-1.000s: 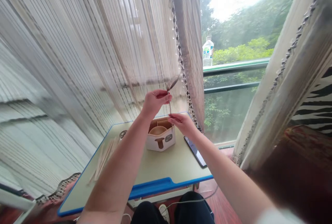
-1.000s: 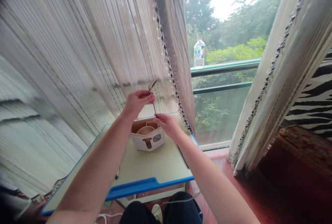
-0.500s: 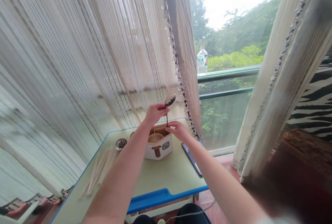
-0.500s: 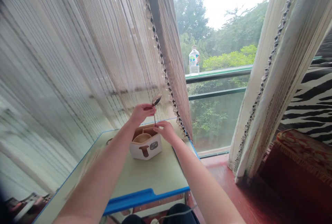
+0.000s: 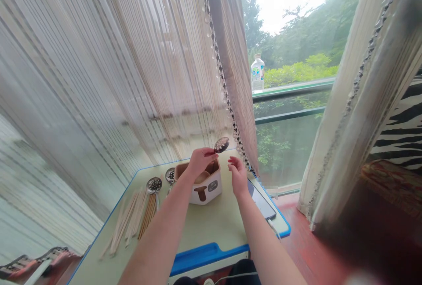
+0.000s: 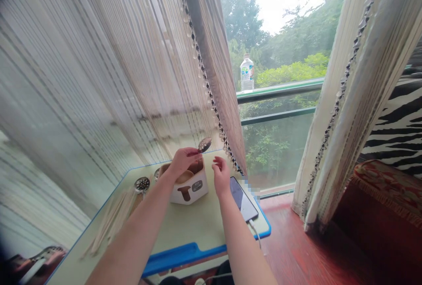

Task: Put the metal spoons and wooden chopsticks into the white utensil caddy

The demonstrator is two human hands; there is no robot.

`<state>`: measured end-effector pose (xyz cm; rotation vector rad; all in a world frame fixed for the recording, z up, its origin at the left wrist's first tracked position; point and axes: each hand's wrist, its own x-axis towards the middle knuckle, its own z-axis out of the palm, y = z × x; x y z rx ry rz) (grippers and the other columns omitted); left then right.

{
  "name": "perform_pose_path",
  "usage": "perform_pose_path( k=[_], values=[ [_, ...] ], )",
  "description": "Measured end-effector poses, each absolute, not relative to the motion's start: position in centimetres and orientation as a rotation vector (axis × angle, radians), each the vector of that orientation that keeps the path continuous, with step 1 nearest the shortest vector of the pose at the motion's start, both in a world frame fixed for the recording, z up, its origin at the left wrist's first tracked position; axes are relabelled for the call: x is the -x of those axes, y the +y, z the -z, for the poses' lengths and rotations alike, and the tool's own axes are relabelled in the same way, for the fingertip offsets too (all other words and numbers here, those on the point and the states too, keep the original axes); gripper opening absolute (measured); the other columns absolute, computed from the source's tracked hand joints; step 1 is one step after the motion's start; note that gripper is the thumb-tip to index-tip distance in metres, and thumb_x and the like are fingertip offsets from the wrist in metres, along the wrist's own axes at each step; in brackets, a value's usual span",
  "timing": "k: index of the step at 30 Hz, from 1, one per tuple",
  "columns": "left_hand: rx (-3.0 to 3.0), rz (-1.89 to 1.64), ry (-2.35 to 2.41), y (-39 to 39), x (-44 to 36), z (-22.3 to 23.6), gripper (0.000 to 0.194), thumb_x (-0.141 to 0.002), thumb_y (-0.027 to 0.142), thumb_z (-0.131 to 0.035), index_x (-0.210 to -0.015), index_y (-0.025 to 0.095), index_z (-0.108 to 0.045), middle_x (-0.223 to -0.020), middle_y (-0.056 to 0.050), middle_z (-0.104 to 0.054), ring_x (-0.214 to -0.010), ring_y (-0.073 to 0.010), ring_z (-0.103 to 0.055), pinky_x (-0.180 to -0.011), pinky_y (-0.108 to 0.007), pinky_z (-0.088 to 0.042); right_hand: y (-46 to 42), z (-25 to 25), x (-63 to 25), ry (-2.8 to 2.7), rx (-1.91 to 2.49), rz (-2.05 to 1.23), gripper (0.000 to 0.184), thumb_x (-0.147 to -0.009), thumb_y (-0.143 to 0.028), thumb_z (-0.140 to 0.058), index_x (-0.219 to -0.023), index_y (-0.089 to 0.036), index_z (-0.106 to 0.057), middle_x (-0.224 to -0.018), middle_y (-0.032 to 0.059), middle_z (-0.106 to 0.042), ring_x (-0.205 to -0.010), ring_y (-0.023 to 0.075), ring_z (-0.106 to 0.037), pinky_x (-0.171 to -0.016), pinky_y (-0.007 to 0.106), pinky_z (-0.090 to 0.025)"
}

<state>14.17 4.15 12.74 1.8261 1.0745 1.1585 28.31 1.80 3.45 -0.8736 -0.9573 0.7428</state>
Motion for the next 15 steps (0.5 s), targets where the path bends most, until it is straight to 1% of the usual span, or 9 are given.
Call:
perform_pose_path(
  k=[3,7,11,15],
  values=[
    [-1.839,-1.136,1.047,3.3,-14.3,-12.5,0.026,-0.066,0.039,-0.068,-0.08,0.018,-0.07,-0.074,-0.003,-0.068,-0.068,-0.017,-0.061,-0.065,-0.03,-0.051,2.0,-1.9,-28.2,-0.882,0.884,-0.689,0.033,-0.076,-0.034,-0.052,-0.103,-0.016,-0.055,-0.089,0.0051,-0.059,-0.082,0.0172,-0.055,-0.072,0.031,-0.045],
    [-1.888,-1.072,1.008,2.4,-14.6,-12.5,0.024,-0.066,0.036,-0.068,-0.081,0.018,-0.071,-0.073,-0.003,-0.068,-0.066,-0.0169,-0.061,-0.064,-0.029,-0.049,2.1,-1.5,-28.2,-0.864,0.915,-0.679,0.034,-0.078,-0.04,-0.05,-0.103,-0.016,-0.053,-0.087,0.0048,-0.057,-0.078,0.0166,-0.055,-0.067,0.03,-0.045],
    [-1.947,-1.044,0.934,1.8,-15.0,-12.2,0.02,-0.068,0.033,-0.065,-0.082,0.02,-0.071,-0.081,-0.004,-0.07,-0.076,-0.0191,-0.063,-0.071,-0.03,-0.048,2.1,-1.6,-28.1,-0.793,0.878,-0.791,0.034,-0.076,-0.042,-0.051,-0.099,-0.017,-0.054,-0.085,0.004,-0.057,-0.07,0.0145,-0.054,-0.061,0.027,-0.043],
    [-1.994,-1.055,0.92,1.7,-15.2,-11.9,0.021,-0.071,0.033,-0.062,-0.085,0.02,-0.072,-0.084,-0.003,-0.071,-0.08,-0.0203,-0.063,-0.074,-0.03,-0.048,2.0,-1.5,-27.9,-0.789,0.86,-0.836,0.033,-0.073,-0.04,-0.055,-0.096,-0.017,-0.056,-0.079,0.0024,-0.059,-0.069,0.0143,-0.054,-0.06,0.026,-0.041]
  ],
)
